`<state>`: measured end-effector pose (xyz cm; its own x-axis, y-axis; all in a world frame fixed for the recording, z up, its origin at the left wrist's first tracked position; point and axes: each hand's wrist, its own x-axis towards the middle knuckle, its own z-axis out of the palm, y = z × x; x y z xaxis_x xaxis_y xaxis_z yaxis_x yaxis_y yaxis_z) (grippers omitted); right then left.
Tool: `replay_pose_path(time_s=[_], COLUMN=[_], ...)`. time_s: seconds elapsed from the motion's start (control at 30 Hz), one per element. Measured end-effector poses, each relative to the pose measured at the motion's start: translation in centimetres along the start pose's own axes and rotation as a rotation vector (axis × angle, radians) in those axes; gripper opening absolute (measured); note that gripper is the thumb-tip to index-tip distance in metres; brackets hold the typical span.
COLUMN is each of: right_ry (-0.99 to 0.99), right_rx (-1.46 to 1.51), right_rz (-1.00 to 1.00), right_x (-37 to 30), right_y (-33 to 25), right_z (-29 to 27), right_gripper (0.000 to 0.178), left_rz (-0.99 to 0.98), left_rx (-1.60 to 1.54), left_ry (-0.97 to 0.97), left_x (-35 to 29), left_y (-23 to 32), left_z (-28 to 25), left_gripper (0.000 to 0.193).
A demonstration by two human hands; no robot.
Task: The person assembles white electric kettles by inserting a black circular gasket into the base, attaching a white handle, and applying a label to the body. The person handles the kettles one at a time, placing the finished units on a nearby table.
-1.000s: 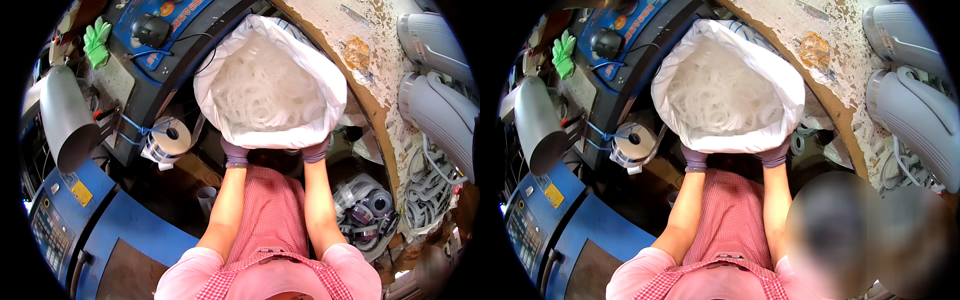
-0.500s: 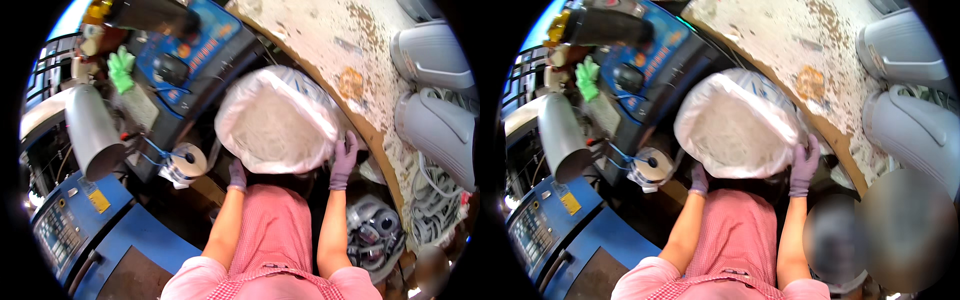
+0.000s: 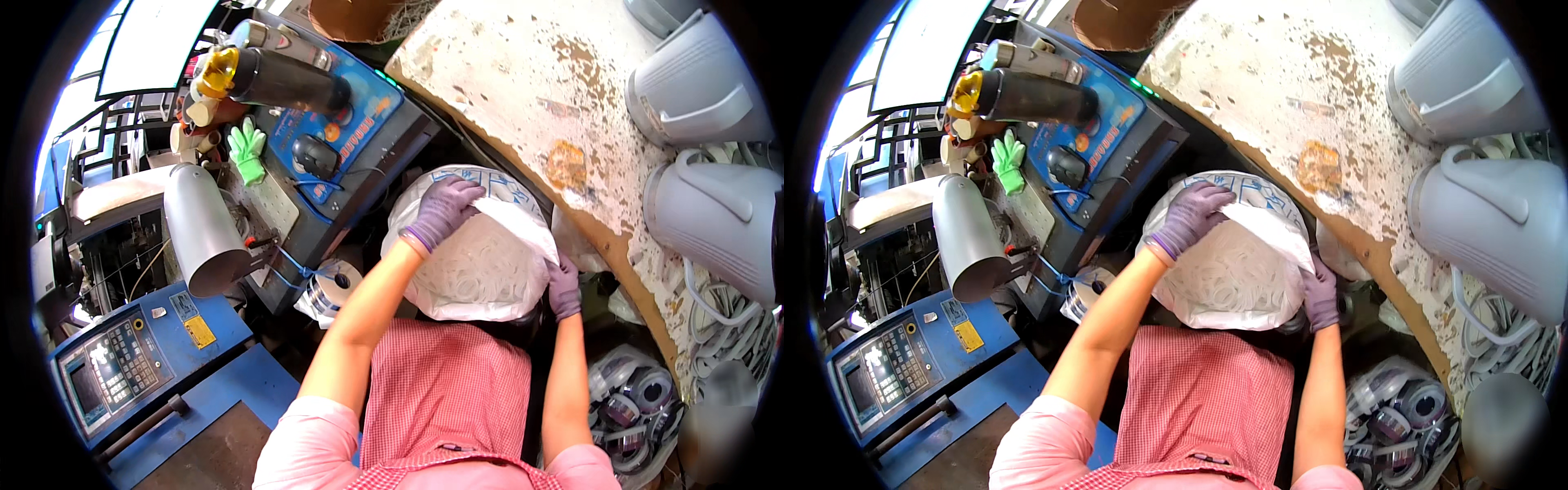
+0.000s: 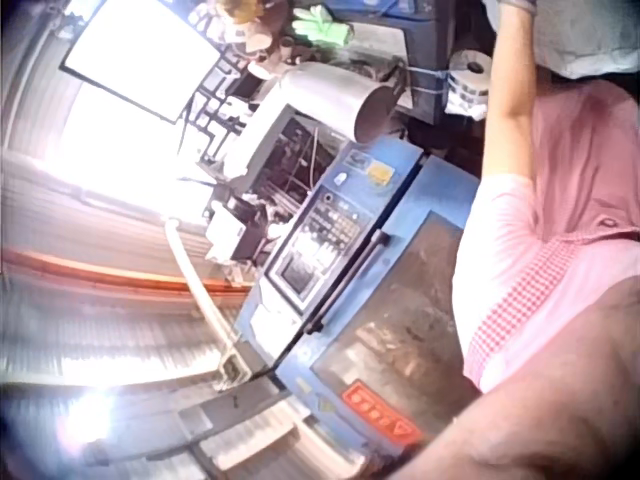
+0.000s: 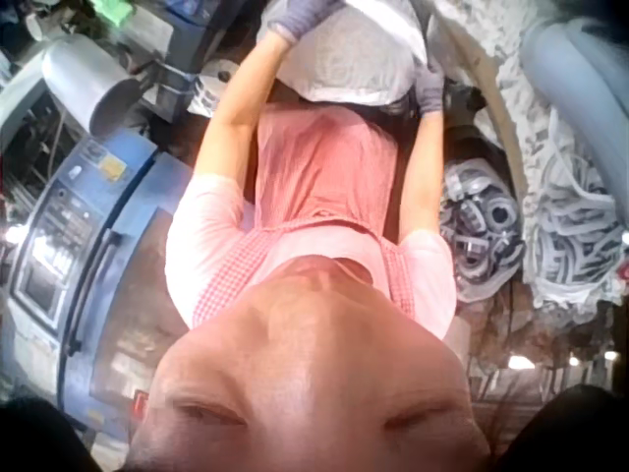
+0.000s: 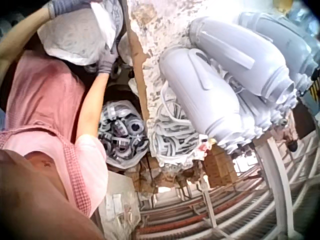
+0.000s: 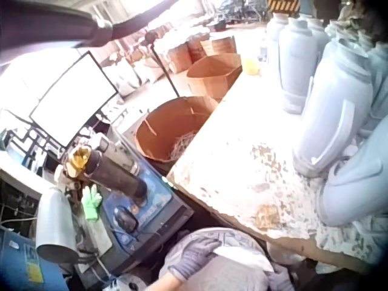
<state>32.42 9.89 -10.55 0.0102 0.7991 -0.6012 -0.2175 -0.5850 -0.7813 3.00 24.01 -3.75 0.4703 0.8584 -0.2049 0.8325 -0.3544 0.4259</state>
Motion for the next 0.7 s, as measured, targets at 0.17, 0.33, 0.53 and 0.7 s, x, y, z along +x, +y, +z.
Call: replay_pose_path(time_s=[0.17,0.33,0.53,0.7], right_ry=[-0.415,-0.279,0.123,0.232], right_rx=[-0.014,0.131,-0.351,-0.749], right_rz=[0.497,0.492,0.327,-0.325], right_x=[0.9,5.1,4.5,-3.3], right_y=[-4.0,3.3,1.7,-8.7], right_z=[-6.0,-4.9,-2.9,4.3], right_gripper=[0.045,0.056,0.048,0.038], left_rz=[-0.347,-0.526,-0.308,-0.962], left_rx=[-0.723,-0.924,-0.156,-0.238], left_ry=[-0.614,-0.43,0.515,0.546], left_x=[-0.3,-0.6,-10.5,-23.2], left_y=[-1.9,-2.4,0.2,4.1], left_z=[1.0,3.1,4.0,6.1], left_gripper=[0.038,0.057,0.053,0.088])
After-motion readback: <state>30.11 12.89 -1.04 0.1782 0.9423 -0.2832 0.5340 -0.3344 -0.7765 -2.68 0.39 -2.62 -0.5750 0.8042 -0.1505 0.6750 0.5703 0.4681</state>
